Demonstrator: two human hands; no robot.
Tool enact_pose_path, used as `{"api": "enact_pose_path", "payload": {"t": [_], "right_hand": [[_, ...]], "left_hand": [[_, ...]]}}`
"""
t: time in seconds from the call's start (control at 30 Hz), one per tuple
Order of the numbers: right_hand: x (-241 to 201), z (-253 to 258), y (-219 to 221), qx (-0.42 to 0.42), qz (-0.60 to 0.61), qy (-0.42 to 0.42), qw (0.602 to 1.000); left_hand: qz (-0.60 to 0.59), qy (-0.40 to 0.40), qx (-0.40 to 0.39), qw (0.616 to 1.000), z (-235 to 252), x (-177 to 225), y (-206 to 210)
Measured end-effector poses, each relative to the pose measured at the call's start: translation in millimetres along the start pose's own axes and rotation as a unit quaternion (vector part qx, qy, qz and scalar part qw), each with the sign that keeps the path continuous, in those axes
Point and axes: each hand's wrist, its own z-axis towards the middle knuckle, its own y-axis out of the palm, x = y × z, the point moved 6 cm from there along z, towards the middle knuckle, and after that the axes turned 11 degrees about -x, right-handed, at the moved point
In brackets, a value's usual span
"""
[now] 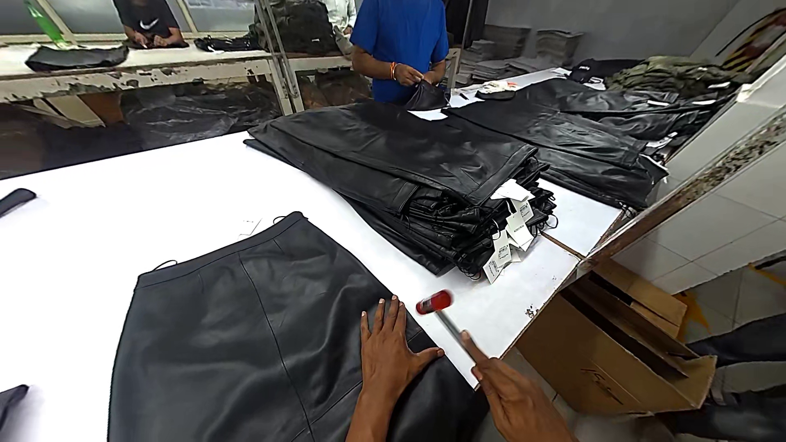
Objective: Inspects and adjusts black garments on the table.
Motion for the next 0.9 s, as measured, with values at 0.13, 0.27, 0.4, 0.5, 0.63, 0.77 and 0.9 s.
{"api": "enact_pose_path", "payload": {"t": [0.13,0.27,0.4,0.5,0.63,0.77,0.9], "right_hand": [[4,2,4,-0.044,-0.012,0.015,0.999],[-7,-1,0,0.011,0.001,-0.01,1.0],[5,2,8,-0.054,-0.033,0.024,0.998],[-4,1,0,0.011,-0.003,-0.001,1.0],[11,7,15,-0.07,-0.034,0.038,0.996],[-2,9,10,0.001,-0.011,0.006,1.0],[1,15,15,-0.056,-0.04,0.033,0.997]], "left_hand": [[0.003,0.012,0.016,1.0,1,2,-1],[-0.004,0.004,0.004,1.0,-1,0,1],[-0.001,0.009,0.007,1.0,0,2,0],[-0.002,0.002,-0.004,1.0,0,1,0],[0.007,0.006,-0.005,1.0,-1,2,3],[-0.01,-0.001,0.023,1.0,-1,0,-1],[-0.035,-0.002,0.046,0.998,-2,1,-3]]}}
